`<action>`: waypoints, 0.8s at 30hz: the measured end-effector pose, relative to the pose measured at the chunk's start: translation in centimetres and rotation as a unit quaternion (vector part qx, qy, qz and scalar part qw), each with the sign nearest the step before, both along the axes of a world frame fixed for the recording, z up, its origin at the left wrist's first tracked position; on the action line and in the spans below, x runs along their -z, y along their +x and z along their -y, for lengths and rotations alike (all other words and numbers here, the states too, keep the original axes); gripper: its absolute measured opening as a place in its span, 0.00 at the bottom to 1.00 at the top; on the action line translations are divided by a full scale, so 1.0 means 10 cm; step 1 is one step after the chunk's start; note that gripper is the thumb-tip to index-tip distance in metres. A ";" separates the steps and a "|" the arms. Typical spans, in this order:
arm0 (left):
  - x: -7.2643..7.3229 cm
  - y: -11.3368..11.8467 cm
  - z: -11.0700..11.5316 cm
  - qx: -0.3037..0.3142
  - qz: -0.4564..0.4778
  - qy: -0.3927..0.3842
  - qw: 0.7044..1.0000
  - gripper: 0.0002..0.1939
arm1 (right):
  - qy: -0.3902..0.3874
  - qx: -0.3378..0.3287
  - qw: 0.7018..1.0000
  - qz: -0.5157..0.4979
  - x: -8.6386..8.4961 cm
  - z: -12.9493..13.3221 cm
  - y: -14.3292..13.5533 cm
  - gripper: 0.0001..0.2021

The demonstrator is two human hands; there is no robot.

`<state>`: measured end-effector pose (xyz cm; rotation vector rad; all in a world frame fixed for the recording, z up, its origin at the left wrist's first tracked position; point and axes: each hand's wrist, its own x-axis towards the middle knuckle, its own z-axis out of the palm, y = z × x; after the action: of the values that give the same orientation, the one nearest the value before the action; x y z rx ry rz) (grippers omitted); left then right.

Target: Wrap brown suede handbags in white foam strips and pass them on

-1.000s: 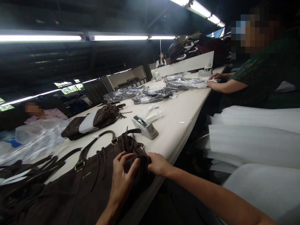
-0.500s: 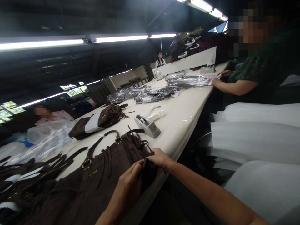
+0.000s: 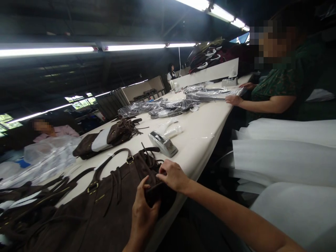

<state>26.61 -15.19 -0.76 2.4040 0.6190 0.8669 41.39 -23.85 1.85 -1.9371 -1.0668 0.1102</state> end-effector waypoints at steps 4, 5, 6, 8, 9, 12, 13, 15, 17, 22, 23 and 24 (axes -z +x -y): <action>0.02 -0.05 0.00 0.055 0.025 0.028 0.998 0.27 | -0.010 -0.112 0.934 -0.339 0.02 -0.21 0.06 0.21; 0.01 -0.05 0.00 0.076 0.023 0.038 0.996 0.27 | -0.010 -0.130 0.913 -0.387 0.03 -0.24 0.07 0.23; 0.00 -0.06 0.01 0.099 0.017 0.046 0.994 0.27 | -0.016 -0.143 0.898 -0.415 0.04 -0.26 0.07 0.25; 0.00 -0.06 0.00 0.143 0.000 0.059 0.988 0.27 | -0.047 -0.171 0.886 -0.428 0.04 -0.30 0.09 0.26; 0.00 -0.05 -0.01 0.161 -0.008 0.067 0.985 0.28 | -0.068 -0.185 0.885 -0.422 0.03 -0.32 0.11 0.25; 0.04 -0.03 -0.04 0.195 -0.024 0.104 0.975 0.31 | -0.110 -0.153 0.911 -0.368 0.01 -0.44 0.14 0.18; 0.04 -0.02 -0.05 0.207 -0.031 0.114 0.971 0.31 | -0.112 -0.115 0.926 -0.343 0.01 -0.48 0.14 0.16; 0.02 -0.02 -0.05 0.227 -0.048 0.114 0.966 0.33 | -0.106 -0.048 0.943 -0.312 0.02 -0.57 0.14 0.12; -0.05 -0.04 -0.03 0.246 -0.056 0.095 0.963 0.34 | -0.097 -0.028 0.942 -0.319 0.07 -0.61 0.12 0.10; -0.25 -0.12 0.00 0.255 -0.047 -0.001 0.966 0.30 | -0.085 -0.032 0.940 -0.329 0.20 -0.56 0.13 0.06; -0.26 -0.12 -0.02 0.237 -0.040 -0.029 0.970 0.29 | -0.080 -0.032 0.944 -0.317 0.21 -0.56 0.13 0.06; -0.25 -0.11 -0.05 0.207 -0.030 -0.051 0.977 0.28 | -0.075 -0.032 0.950 -0.301 0.21 -0.56 0.14 0.05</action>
<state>25.54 -14.66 1.75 2.3497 0.1639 0.5712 42.76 -18.29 -0.24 -1.8176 -0.7194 0.7856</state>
